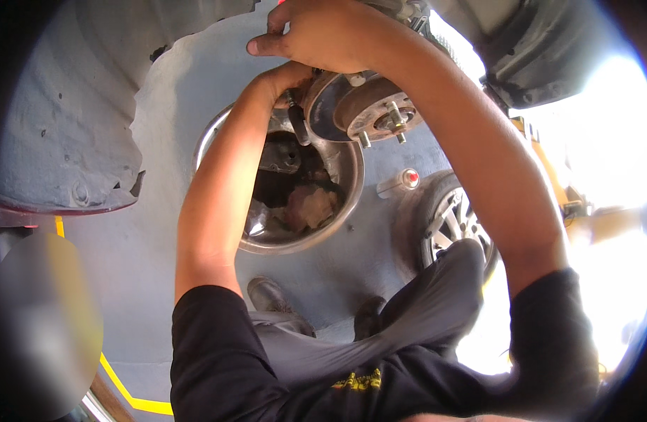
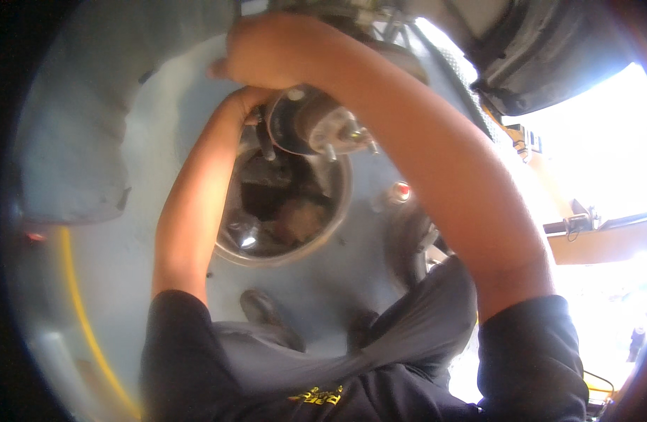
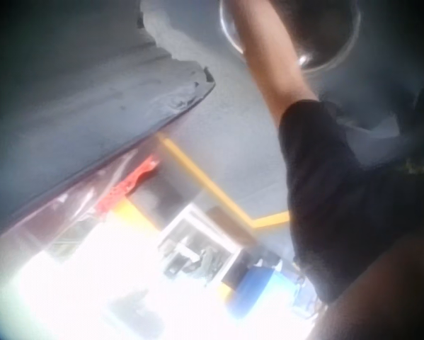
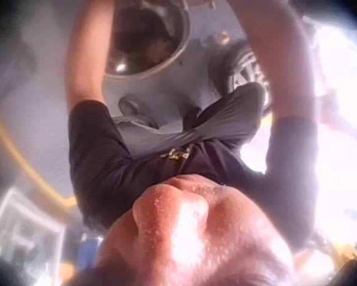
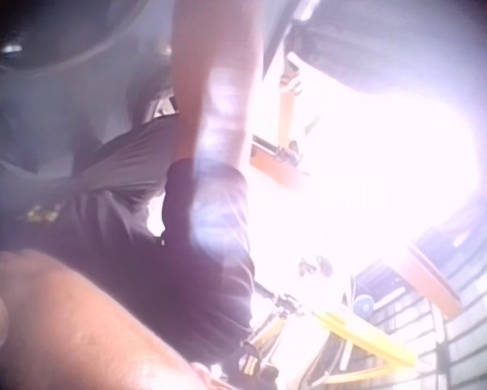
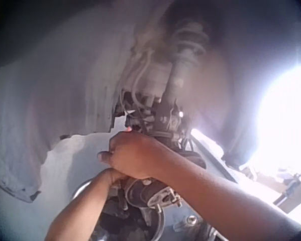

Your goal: The person works on a car's brake assembly while kneeling beside a metal bowl. They use a wrench to loosen and remove bolts from the brake caliper, then retrieve a socket from a nearby tool cart and continue fastening components on the brake rotor area.

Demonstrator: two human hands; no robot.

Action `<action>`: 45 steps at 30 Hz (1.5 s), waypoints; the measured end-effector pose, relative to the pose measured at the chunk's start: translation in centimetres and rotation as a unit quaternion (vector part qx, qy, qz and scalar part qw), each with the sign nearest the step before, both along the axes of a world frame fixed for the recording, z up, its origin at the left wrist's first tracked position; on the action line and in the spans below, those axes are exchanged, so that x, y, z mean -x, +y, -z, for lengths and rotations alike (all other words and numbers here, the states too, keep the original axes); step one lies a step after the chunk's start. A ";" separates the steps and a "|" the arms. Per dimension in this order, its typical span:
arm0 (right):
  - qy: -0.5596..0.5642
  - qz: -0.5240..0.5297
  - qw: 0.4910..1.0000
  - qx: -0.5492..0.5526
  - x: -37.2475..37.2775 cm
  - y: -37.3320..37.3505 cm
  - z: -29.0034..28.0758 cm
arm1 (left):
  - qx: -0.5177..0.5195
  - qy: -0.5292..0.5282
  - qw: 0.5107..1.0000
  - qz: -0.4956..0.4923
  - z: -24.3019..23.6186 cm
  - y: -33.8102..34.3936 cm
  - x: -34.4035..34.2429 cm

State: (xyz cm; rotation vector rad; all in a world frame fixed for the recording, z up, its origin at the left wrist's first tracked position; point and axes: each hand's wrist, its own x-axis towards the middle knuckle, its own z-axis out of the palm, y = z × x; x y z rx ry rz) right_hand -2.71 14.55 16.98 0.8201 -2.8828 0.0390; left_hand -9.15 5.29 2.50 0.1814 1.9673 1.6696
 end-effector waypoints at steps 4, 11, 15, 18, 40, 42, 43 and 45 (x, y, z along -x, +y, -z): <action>-0.113 0.020 0.992 -0.047 -0.6 -0.4 -1.1 | -0.094 0.099 0.990 -0.038 0.1 -1.9 -2.6; 0.052 -0.229 0.941 -0.245 0.5 0.7 -0.8 | -0.105 0.320 0.941 -0.018 3.7 -2.8 -2.5; 0.028 -0.206 0.953 -0.219 -0.9 0.7 -1.5 | -0.182 0.296 0.937 -0.015 5.2 -2.5 -1.5; 0.015 -0.188 0.964 -0.186 0.0 0.9 -0.7 | -0.213 0.281 0.936 -0.011 5.3 -1.9 -0.9; -0.107 -0.061 0.991 -0.051 -1.7 -0.4 -2.2 | -0.218 0.328 0.916 -0.079 7.4 -2.5 0.0; -0.083 -0.069 0.990 -0.091 -2.0 0.3 -3.0 | -0.214 0.368 0.900 -0.088 5.8 -1.5 0.1; -0.058 -0.074 0.988 -0.122 -1.8 0.6 -2.8 | -0.213 0.346 0.908 -0.099 5.1 -1.1 -0.1; 0.009 -0.092 0.978 -0.185 -0.5 1.8 -1.1 | -0.207 0.257 0.936 -0.124 3.8 -0.5 -0.9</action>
